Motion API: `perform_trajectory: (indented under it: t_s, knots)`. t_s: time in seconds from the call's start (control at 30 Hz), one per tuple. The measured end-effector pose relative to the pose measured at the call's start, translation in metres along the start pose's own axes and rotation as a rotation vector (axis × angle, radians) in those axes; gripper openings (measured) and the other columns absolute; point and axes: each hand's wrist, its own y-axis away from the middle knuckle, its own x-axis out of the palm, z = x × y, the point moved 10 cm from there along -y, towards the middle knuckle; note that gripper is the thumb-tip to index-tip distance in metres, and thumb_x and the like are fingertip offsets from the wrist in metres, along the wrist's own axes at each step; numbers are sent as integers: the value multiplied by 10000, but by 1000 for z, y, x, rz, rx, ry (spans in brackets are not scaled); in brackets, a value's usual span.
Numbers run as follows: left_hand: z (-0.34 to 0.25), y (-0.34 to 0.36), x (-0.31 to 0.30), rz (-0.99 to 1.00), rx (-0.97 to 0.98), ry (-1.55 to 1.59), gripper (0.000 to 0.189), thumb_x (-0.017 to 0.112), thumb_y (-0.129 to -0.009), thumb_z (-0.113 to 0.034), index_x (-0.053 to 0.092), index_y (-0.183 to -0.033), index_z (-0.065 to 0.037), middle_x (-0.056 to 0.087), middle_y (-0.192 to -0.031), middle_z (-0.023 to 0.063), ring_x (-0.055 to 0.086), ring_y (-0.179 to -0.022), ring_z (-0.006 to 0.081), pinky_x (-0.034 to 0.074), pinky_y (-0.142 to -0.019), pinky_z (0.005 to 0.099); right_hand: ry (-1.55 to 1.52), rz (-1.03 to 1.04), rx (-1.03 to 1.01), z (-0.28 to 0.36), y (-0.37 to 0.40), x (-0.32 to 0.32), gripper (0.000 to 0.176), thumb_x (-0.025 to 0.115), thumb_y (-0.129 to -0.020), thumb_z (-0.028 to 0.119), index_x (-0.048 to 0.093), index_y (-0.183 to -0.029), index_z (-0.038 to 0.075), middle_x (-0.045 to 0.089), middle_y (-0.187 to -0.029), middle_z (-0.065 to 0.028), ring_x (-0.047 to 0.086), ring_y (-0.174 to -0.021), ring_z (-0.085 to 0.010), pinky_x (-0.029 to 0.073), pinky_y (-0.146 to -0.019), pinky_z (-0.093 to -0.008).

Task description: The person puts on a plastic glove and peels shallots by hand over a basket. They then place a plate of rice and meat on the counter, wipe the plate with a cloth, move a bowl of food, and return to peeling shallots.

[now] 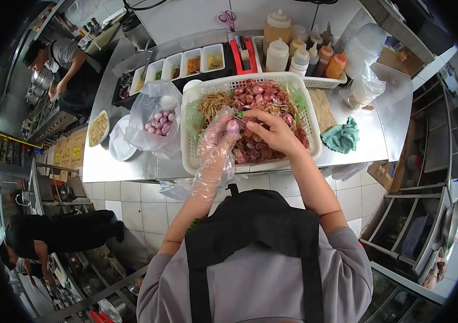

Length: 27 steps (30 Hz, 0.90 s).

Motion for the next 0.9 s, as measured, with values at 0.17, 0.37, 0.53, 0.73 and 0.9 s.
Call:
perform_trajectory:
  t_s: [0.17, 0.37, 0.53, 0.73, 0.9]
  knots:
    - [-12, 1, 3, 53, 120, -39, 487, 557, -822, 50, 427, -1288, -7, 528, -1195, 113, 514, -1001, 129, 449, -843, 249, 27, 74, -4, 9, 5, 4, 344, 576, -878, 218, 528, -1182, 66, 590, -1059, -75, 556, -950, -174, 428, -851, -301]
    - [-5, 0, -1, 81, 111, -111, 481, 563, -828, 14, 421, -1287, 4, 512, -1228, 129, 499, -1057, 147, 430, -886, 267, 85, 100, -42, 11, 5, 7, 318, 573, -882, 188, 544, -1169, 53, 600, -1075, -66, 544, -986, -141, 415, -870, -281]
    - [-2, 1, -1, 106, 146, -172, 468, 582, -829, -13, 432, -1272, 12, 509, -1233, 128, 492, -1088, 156, 418, -906, 276, 146, 58, -98, 13, 3, 5, 293, 579, -864, 199, 577, -1127, 70, 632, -1046, -115, 606, -966, -209, 447, -841, -318]
    - [-12, 4, 7, 62, 106, -116, 476, 592, -832, -33, 428, -1277, 8, 508, -1225, 127, 496, -1091, 161, 410, -919, 280, 108, 48, -42, 9, 3, 6, 277, 580, -867, 152, 577, -1119, 36, 635, -1041, -95, 590, -961, -172, 438, -847, -287]
    - [-4, -2, -3, 35, 34, 43, 459, 630, -820, -58, 456, -1239, 10, 530, -1176, 111, 526, -1040, 156, 427, -898, 268, 113, -32, -141, 21, 1, 5, 249, 597, -854, 130, 597, -1076, 18, 643, -1022, -106, 599, -953, -186, 445, -841, -297]
